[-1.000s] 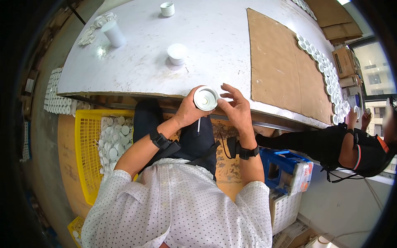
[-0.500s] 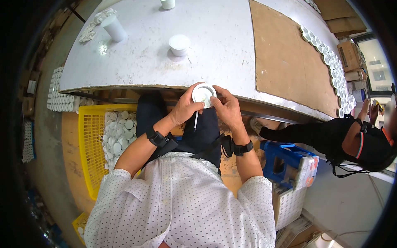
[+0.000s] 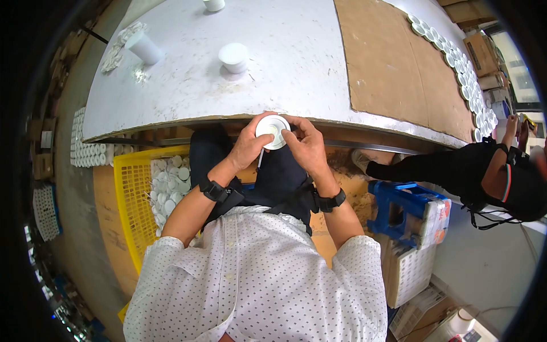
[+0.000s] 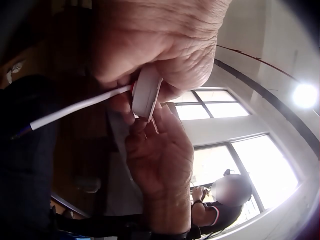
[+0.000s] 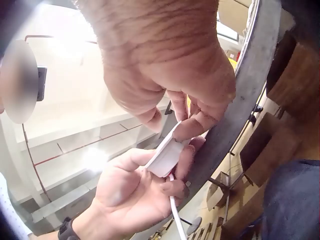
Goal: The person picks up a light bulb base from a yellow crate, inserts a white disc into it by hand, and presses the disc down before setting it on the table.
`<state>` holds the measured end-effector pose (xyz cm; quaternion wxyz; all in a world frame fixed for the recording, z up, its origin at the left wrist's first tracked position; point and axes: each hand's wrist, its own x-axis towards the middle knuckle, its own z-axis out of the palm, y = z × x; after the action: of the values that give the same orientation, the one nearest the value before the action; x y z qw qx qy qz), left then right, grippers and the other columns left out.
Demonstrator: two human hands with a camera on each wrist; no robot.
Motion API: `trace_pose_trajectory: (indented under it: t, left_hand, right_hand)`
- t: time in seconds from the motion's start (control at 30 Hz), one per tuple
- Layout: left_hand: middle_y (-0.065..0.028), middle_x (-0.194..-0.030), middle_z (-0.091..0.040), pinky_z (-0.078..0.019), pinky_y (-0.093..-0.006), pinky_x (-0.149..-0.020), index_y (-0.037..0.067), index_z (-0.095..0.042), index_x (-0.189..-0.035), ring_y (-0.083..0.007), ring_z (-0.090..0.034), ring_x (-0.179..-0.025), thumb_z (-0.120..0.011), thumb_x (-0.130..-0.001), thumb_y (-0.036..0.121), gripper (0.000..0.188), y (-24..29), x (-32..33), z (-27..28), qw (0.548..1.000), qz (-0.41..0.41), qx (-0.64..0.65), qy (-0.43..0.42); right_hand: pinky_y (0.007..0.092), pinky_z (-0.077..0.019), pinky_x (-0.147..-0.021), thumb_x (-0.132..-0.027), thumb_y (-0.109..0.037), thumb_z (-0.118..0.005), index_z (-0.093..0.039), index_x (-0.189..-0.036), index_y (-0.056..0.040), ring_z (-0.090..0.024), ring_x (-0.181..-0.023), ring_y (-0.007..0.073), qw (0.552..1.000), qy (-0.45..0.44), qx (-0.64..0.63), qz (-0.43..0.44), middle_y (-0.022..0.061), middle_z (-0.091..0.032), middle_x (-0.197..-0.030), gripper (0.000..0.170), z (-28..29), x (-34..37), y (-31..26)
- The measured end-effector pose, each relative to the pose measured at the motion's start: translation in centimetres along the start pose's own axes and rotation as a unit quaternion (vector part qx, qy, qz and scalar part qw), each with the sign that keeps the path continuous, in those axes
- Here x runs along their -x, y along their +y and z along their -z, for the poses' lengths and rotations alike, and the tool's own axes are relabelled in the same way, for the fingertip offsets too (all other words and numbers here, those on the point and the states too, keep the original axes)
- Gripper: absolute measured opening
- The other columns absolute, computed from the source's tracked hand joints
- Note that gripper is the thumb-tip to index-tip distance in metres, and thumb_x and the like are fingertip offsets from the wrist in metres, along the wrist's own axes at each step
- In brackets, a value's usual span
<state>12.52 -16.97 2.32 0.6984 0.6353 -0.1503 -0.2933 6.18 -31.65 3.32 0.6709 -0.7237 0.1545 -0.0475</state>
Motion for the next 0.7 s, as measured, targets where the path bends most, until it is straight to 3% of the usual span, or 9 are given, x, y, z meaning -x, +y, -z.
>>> trace_pose_trajectory:
  t: [0.07, 0.2, 0.37, 0.7]
  left_hand:
    - [-0.0077, -0.101, -0.055, -0.0472, -0.0226, -0.062, 0.005, -0.041, -0.123, -0.0114, -0.054, -0.083, -0.047, -0.077, 0.008, 0.046, -0.1, 0.0, 0.1, 0.998, 0.041, 0.041, -0.019]
    - [-0.0076, -0.102, -0.055, -0.0462, -0.0228, -0.067, 0.005, -0.041, -0.123, -0.0122, -0.054, -0.086, -0.045, -0.077, 0.010, 0.046, 0.2, 0.2, 0.2, 0.998, 0.049, 0.030, -0.032]
    - [-0.0088, -0.103, -0.055, -0.0432, -0.0239, -0.078, 0.005, -0.042, -0.122, -0.0141, -0.053, -0.092, -0.042, -0.074, 0.008, 0.048, -0.5, 0.2, 0.4, 1.000, -0.001, 0.004, -0.026]
    - [-0.0094, -0.104, -0.055, -0.0433, -0.0253, -0.080, 0.003, -0.042, -0.121, -0.0147, -0.053, -0.092, -0.041, -0.074, 0.004, 0.048, -1.2, 0.2, 0.5, 0.999, -0.029, -0.024, -0.017]
  right_hand:
    - [0.0188, -0.0408, -0.057, -0.078, -0.007, -0.060, -0.055, -0.107, 0.0024, -0.047, -0.064, 0.0041, 1.000, 0.011, 0.008, -0.006, 0.0011, -0.057, -0.081, 0.031, -0.3, -0.1, 0.3]
    - [0.0214, -0.0432, -0.058, -0.074, -0.007, -0.062, -0.055, -0.106, 0.0013, -0.049, -0.064, 0.0073, 0.997, 0.055, 0.022, 0.053, 0.0058, -0.059, -0.086, 0.034, -1.5, -0.8, 2.1]
    - [0.0255, -0.0460, -0.062, -0.072, -0.006, -0.062, -0.053, -0.109, 0.0000, -0.054, -0.068, 0.0133, 0.989, 0.073, 0.061, 0.116, 0.0118, -0.058, -0.093, 0.038, -2.0, -1.1, 3.0]
    - [0.0302, -0.0468, -0.068, -0.071, -0.002, -0.058, -0.052, -0.107, 0.0002, -0.057, -0.077, 0.0217, 0.975, 0.074, 0.118, 0.171, 0.0137, -0.055, -0.092, 0.036, -2.3, -0.8, 2.6]
